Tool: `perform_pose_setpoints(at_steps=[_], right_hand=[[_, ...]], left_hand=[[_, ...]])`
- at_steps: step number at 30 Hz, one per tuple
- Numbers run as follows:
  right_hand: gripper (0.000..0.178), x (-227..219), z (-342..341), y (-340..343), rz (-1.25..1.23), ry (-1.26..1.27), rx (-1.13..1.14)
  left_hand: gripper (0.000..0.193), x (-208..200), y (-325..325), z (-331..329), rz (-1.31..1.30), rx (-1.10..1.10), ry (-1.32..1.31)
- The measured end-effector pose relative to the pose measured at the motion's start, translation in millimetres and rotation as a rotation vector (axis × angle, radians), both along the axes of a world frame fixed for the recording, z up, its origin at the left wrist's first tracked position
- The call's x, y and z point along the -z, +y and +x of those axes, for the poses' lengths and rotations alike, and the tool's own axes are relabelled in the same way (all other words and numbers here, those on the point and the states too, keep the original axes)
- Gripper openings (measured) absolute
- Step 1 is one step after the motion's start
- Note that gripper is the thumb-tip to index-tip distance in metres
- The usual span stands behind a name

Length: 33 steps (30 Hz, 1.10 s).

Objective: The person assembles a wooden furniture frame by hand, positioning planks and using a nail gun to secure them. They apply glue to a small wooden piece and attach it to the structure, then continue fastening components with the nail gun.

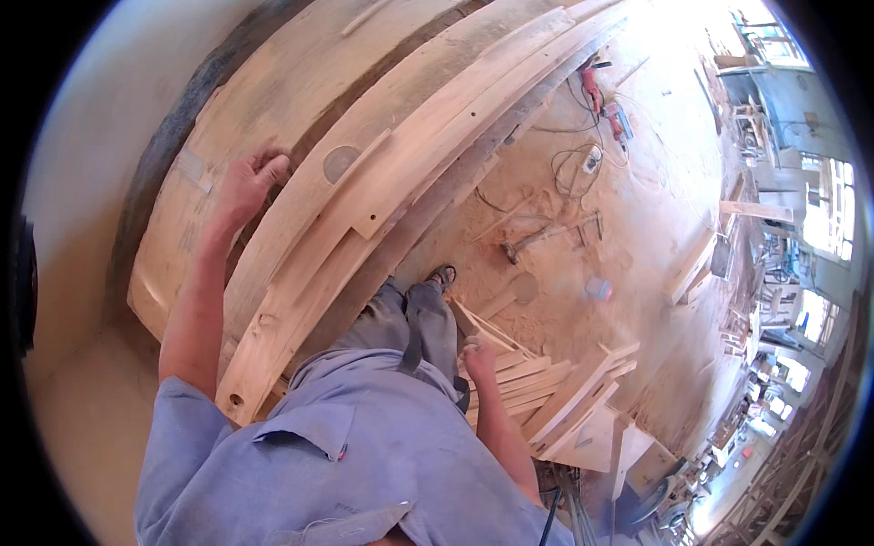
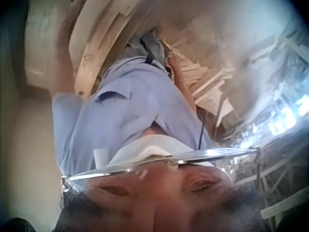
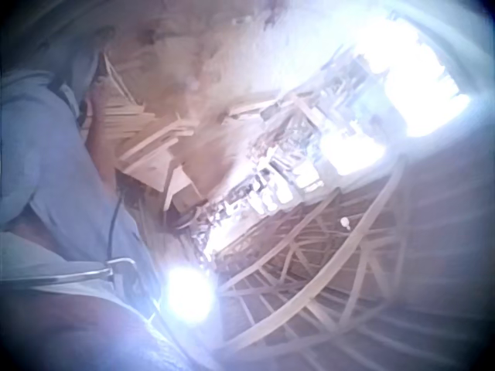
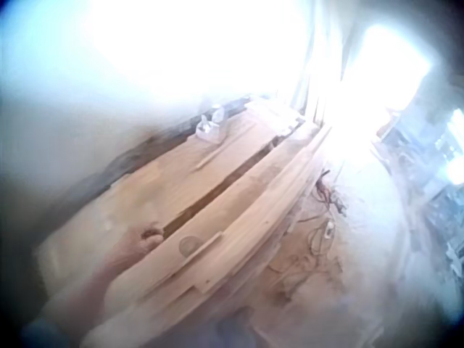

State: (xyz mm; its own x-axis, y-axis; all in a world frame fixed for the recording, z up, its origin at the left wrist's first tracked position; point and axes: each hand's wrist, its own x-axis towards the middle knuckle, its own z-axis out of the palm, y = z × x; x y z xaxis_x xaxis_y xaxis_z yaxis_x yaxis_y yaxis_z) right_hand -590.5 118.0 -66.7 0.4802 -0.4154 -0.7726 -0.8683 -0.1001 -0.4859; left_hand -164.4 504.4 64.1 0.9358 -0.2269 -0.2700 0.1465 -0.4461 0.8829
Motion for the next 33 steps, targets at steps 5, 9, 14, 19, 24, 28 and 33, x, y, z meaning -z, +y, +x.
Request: perform_pose_setpoints(at_steps=[5, 9, 14, 19, 24, 28, 33], right_hand=[[0.036, 50.0, -26.3, -24.8, -0.201, -0.031, -0.283], [0.034, 7.3, 9.1, -11.4, -0.362, 0.058, -0.439], [0.032, 4.6, 15.1, -24.7, -0.343, 0.012, -0.353], [0.037, 17.0, 0.5, -37.8, -0.418, -0.009, -0.343], [0.036, 1.1, -10.1, -65.7, -0.374, 0.039, -0.239], [0.037, -23.8, -22.6, -77.5, -0.395, 0.087, -0.283], [0.034, -31.4, -19.6, -100.4, -0.219, 0.200, -0.168]], left_hand=[[0.043, -5.3, 13.2, -6.2, 0.234, -0.031, -0.159], [0.039, 18.3, 17.4, -45.9, 0.192, -0.043, -0.136], [0.039, 42.0, -11.2, -69.5, 0.126, -0.056, -0.142], [0.042, 32.2, -73.8, -40.6, 0.219, 0.097, -0.302], [0.075, 46.5, -182.2, 6.6, 0.271, 0.204, -0.371], [0.097, 25.9, -263.6, 36.8, 0.395, 0.181, -0.259], [0.108, 13.6, -317.6, 65.0, 0.553, 0.130, -0.171]])
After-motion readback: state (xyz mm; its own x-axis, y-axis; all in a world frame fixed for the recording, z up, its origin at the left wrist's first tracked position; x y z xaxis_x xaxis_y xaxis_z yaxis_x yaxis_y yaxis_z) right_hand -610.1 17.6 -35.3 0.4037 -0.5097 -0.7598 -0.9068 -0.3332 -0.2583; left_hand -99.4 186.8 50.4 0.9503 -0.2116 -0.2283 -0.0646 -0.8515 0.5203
